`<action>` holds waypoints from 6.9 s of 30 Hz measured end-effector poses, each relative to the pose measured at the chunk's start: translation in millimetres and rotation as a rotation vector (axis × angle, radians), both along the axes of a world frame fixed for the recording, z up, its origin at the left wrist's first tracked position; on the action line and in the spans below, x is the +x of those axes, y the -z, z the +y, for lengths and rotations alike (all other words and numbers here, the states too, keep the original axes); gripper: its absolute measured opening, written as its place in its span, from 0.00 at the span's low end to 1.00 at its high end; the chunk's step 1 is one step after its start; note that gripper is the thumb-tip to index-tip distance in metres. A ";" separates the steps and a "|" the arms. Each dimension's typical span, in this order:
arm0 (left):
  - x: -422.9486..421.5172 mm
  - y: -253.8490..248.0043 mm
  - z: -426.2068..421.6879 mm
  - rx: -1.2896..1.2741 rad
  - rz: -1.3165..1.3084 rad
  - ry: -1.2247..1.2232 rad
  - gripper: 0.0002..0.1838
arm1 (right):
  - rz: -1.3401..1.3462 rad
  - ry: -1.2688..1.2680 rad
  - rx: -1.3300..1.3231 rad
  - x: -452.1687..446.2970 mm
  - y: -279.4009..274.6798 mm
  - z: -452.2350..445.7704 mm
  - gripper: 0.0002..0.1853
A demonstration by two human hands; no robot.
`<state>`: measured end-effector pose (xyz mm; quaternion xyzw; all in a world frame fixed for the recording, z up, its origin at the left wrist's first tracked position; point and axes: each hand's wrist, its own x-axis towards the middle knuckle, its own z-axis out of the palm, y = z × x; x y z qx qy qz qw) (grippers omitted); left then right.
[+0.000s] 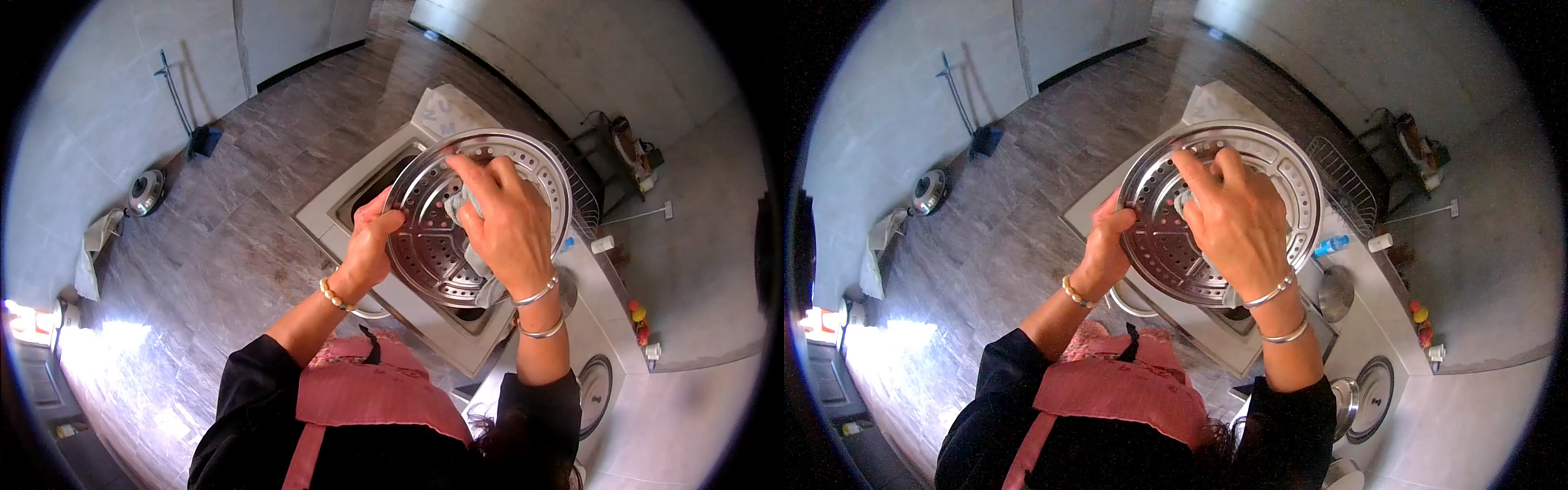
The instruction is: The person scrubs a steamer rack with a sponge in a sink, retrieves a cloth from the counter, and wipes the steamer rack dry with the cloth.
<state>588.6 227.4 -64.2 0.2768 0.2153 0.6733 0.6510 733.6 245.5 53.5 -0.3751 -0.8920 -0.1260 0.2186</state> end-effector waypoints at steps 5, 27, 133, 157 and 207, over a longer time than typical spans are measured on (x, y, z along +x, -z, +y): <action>4.8 -1.6 8.2 0.013 0.045 0.009 0.22 | 0.036 -0.009 0.020 11.3 7.4 9.7 0.24; 25.1 3.2 29.0 -0.071 -0.023 0.037 0.21 | 1.122 0.117 -0.207 84.1 20.3 25.3 0.17; 19.4 48.3 25.5 -0.229 -0.293 0.102 0.19 | 0.360 -0.003 -0.165 -3.8 151.4 -58.6 0.33; 33.7 21.2 30.6 -0.270 -0.579 0.034 0.24 | 1.750 -0.029 -0.437 51.6 91.4 -7.0 0.15; -8.3 27.3 16.5 0.122 -0.102 0.164 0.34 | 0.531 0.069 -0.115 104.5 160.2 -10.1 0.13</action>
